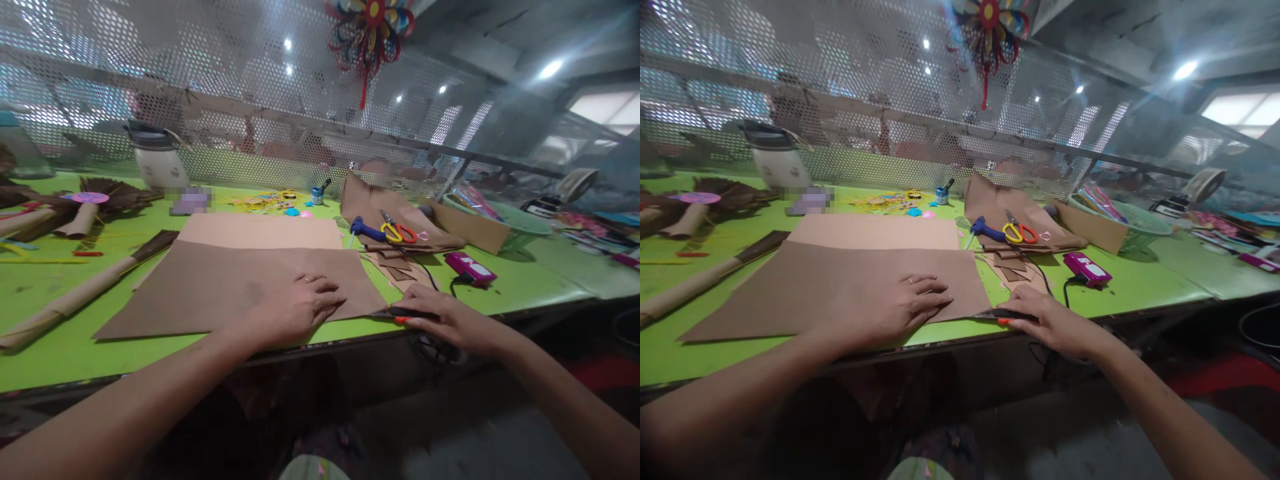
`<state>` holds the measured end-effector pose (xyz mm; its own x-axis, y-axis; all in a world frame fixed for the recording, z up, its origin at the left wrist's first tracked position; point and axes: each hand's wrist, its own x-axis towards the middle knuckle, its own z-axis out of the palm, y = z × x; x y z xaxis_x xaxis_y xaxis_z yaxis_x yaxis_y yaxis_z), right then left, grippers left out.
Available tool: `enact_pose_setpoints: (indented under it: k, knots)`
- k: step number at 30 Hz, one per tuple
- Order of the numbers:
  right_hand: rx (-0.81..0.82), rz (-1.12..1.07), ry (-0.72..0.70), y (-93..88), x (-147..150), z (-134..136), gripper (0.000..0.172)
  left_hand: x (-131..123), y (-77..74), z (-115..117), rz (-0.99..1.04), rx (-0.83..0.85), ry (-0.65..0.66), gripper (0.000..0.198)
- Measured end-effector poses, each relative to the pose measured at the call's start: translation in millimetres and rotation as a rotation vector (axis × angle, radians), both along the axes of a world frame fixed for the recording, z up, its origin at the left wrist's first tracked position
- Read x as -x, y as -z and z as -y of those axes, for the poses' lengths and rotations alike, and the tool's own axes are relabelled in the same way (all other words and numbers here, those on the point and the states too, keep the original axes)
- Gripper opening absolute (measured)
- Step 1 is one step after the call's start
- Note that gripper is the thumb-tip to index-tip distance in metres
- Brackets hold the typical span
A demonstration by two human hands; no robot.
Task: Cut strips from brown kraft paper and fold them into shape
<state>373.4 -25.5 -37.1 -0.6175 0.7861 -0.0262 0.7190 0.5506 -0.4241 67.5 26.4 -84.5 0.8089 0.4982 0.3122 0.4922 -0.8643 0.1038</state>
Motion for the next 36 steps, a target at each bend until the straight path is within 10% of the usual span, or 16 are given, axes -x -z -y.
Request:
enact_pose_setpoints:
  k: [36]
  knots:
    - [-0.113,-0.071,-0.021,9.7,40.2,13.0,0.032,-1.4,-4.3,-0.5,0.034,-0.005,-0.001,0.038]
